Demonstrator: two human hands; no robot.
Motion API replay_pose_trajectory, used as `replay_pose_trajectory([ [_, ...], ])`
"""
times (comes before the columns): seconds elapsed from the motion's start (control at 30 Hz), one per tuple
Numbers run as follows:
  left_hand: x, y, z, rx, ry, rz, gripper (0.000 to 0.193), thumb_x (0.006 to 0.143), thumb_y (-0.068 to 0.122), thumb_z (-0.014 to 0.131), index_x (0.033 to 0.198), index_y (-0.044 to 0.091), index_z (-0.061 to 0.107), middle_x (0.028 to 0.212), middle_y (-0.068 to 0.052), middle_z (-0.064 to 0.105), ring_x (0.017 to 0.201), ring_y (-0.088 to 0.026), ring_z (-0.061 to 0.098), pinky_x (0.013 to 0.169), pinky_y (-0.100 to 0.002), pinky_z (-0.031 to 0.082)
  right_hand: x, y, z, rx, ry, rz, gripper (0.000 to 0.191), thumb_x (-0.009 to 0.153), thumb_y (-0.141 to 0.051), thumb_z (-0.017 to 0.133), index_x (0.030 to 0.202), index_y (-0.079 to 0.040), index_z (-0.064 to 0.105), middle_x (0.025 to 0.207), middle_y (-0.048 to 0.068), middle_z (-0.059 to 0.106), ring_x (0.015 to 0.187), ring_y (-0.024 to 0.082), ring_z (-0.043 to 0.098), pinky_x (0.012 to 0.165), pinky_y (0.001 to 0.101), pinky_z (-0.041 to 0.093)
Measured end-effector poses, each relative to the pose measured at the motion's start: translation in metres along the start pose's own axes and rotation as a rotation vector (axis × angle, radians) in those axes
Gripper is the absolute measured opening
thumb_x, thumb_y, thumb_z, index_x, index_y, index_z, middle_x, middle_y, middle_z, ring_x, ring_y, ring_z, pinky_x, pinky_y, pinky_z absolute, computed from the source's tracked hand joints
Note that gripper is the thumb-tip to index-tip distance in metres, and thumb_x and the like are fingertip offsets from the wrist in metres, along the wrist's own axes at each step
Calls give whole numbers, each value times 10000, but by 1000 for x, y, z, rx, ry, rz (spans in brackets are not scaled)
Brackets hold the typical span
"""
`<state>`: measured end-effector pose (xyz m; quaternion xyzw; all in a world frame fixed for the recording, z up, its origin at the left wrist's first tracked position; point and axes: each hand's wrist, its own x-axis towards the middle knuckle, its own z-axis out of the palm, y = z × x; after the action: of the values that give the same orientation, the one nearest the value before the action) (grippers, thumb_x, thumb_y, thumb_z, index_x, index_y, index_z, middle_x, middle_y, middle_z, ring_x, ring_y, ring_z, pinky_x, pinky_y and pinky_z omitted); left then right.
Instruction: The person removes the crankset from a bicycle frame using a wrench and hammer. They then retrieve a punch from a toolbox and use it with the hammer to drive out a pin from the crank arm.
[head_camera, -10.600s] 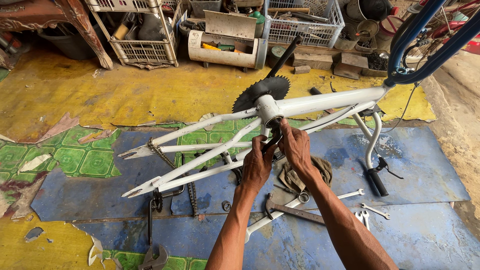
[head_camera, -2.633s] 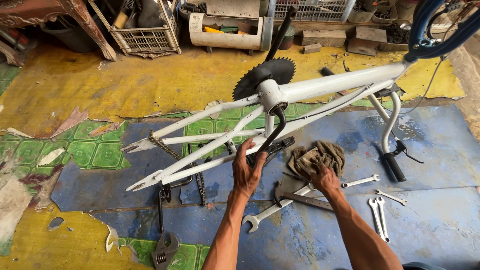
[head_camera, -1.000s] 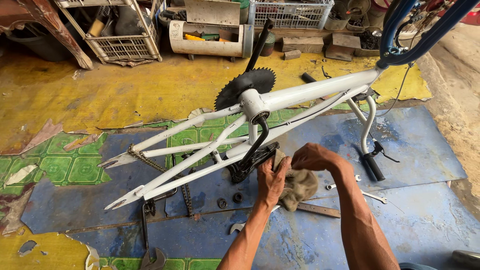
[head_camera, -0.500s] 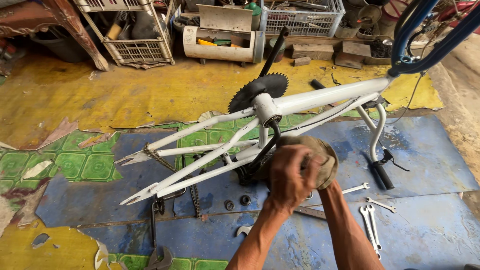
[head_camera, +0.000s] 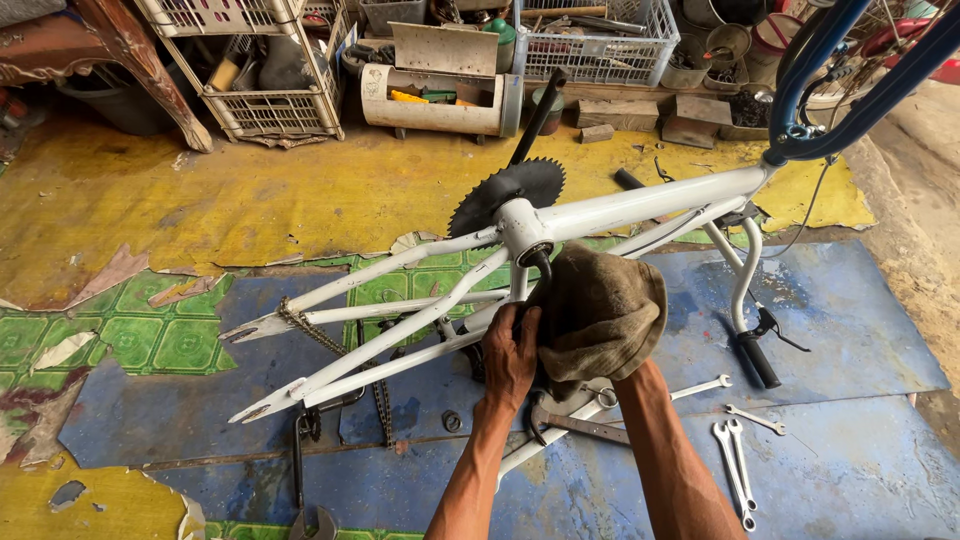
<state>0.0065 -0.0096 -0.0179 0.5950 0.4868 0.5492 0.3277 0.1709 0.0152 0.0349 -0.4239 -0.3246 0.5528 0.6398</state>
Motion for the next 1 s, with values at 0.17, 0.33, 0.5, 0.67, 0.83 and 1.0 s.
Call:
replay_pose_trajectory([
  [0.17,8,8,-8,25,23,-31,356,1053,342,543,1079,8,666,883,-220,691,779,-364,648,732,-441,503,-1,6,8,9,10,1,268,904,-332,758,973,-74,741,908,96,766,764,229,713,684,400,588],
  [0.33,13,5,-9,80,-4,-240,398,1062,383,535,1003,9,658,719,-230,613,653,-343,581,654,-431,477,0,8,11,5,18,-11,280,914,-339,758,962,-64,733,900,102,761,760,231,709,678,403,581],
  [0.5,2,-6,-2,-23,29,22,346,1062,336,548,1016,8,647,841,-185,681,714,-292,632,678,-413,495,2,10,13,-1,26,-26,294,924,-346,758,951,-55,725,892,107,755,755,233,704,671,406,575],
  [0.67,2,-9,-1,-105,14,-7,303,1061,294,548,1042,8,645,840,-169,691,715,-278,646,685,-408,503,5,11,12,7,39,-44,310,934,-352,758,940,-45,716,885,113,750,751,235,699,664,409,569],
  [0.83,0,0,2,-179,39,41,306,1072,285,537,1118,5,652,890,-165,709,768,-261,652,721,-402,511,8,12,10,6,48,-60,327,944,-359,758,929,-36,708,877,118,745,747,237,694,657,412,563],
  [1.0,0,5,8,-181,38,-35,320,1063,312,541,1083,13,655,778,-133,660,684,-213,582,666,-379,485,6,10,9,5,54,-79,346,954,-366,759,918,-26,700,869,124,739,742,239,690,651,415,557],
])
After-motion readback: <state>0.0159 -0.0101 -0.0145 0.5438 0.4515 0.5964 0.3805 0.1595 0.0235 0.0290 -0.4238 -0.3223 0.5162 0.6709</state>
